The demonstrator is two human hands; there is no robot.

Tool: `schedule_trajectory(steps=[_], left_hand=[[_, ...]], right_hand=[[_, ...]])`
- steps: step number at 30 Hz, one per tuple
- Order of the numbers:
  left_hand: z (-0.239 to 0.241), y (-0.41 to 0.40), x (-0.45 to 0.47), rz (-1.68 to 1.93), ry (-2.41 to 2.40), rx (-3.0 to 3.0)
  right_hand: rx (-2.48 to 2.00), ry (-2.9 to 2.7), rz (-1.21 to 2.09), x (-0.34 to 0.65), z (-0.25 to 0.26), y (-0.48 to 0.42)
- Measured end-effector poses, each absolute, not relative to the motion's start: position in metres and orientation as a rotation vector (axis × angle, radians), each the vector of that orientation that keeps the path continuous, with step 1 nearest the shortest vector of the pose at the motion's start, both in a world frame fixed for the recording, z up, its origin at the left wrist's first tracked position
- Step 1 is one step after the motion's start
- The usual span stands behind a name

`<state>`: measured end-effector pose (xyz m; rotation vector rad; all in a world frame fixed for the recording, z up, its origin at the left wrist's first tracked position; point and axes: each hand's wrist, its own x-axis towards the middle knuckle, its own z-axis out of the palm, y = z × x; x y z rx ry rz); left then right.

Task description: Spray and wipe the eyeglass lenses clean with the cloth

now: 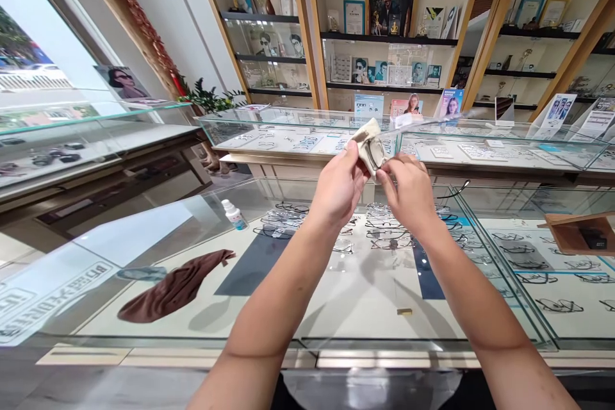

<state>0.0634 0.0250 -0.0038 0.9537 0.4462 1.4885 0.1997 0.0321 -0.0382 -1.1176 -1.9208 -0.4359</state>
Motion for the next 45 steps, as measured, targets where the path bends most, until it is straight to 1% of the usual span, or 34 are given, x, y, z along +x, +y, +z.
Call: schedule_trajectory(steps=[4,10,14,17,19,22,25,29,32,34,36,41,45], left_hand=[[-0.014,0.029,0.068,1.513,0.469,0.938],[-0.035,0.027,0.087,1.316,0.518,1.158],[-0.04,0.026,0.085,1.205,0.555,1.488],[-0.035,0.02,0.074,1.078,0.646,1.866],[-0.028,0.013,0.066,0.915,0.797,2.134],[-0.018,0.001,0.059,0.498,0.956,2.447],[-0.018,-0.003,0.064,0.101,0.834,2.601],[-0.037,-0.002,0.089,-0.262,0.574,2.652],[-0.053,0.0,0.106,-0.423,0.475,2.621],[-0.057,0.001,0.109,-0.366,0.51,2.603],[-0.054,0.003,0.101,-0.198,0.539,2.572],[-0.025,0.012,0.06,0.288,0.503,2.428],[-0.005,0.016,0.031,0.547,0.616,2.322]], right_hand=[[-0.979,-1.734,-0.319,0.2,-0.039,0.033],[-0.996,-1.515,-0.351,0.195,-0.04,0.03],[-1.026,-1.406,-0.286,0.202,-0.032,0.029],[-0.954,-1.316,-0.157,0.216,-0.023,0.03],[-0.88,-1.296,0.016,0.228,-0.017,0.031],[-0.76,-1.33,0.346,0.244,-0.008,0.032],[-0.713,-1.376,0.601,0.253,-0.002,0.028],[-0.729,-1.426,0.724,0.255,0.002,0.021],[-0.743,-1.466,0.747,0.254,0.003,0.017],[-0.724,-1.481,0.765,0.254,0.003,0.017],[-0.71,-1.497,0.777,0.254,0.004,0.016],[-0.713,-1.493,0.814,0.254,0.005,0.016],[-0.689,-1.475,0.865,0.253,0.006,0.015]])
